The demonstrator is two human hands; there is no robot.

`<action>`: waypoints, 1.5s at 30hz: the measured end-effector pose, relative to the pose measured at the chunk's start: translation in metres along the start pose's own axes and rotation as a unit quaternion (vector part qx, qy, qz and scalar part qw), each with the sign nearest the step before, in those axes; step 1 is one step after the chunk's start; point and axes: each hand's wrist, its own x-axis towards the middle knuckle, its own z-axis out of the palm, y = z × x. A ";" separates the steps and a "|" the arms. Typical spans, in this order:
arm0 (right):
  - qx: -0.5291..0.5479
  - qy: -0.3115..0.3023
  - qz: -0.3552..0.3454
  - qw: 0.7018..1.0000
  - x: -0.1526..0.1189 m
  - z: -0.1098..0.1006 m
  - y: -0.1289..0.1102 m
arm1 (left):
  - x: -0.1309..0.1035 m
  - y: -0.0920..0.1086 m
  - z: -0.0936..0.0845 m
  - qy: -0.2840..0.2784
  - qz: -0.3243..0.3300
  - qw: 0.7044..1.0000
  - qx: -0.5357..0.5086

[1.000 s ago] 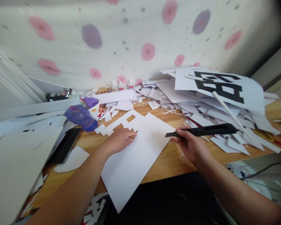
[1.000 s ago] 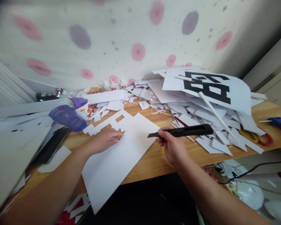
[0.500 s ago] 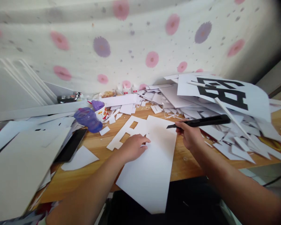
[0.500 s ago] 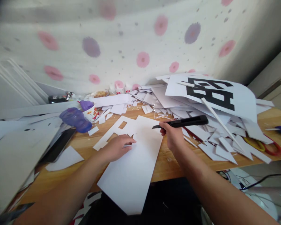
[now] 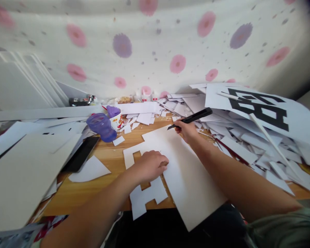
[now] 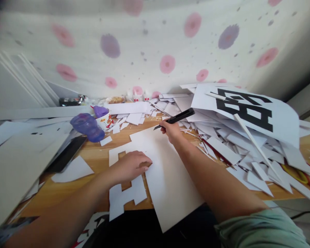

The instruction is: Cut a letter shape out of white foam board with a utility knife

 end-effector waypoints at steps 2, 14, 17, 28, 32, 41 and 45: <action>-0.026 -0.027 -0.027 0.999 -0.008 -0.004 0.000 | 0.004 -0.005 -0.002 0.025 -0.002 0.999 0.020; -0.331 -0.056 -0.190 0.923 -0.055 -0.043 0.026 | 0.052 -0.036 0.019 0.109 0.058 0.984 0.129; -0.339 -0.049 -0.188 0.920 -0.054 -0.040 0.025 | 0.051 -0.038 0.023 0.115 0.060 0.983 0.128; -0.373 -0.069 -0.208 0.901 -0.055 -0.040 0.024 | 0.055 -0.039 0.021 0.088 0.055 0.989 0.106; -0.423 -0.072 -0.210 0.879 -0.056 -0.041 0.022 | 0.055 -0.039 0.019 0.088 0.063 0.987 0.118; -0.453 -0.103 -0.206 0.861 -0.058 -0.043 0.015 | 0.058 -0.037 0.014 0.068 0.039 0.988 0.134; -0.461 -0.096 -0.199 0.859 -0.069 -0.046 0.012 | 0.059 -0.037 0.015 0.079 0.043 0.984 0.156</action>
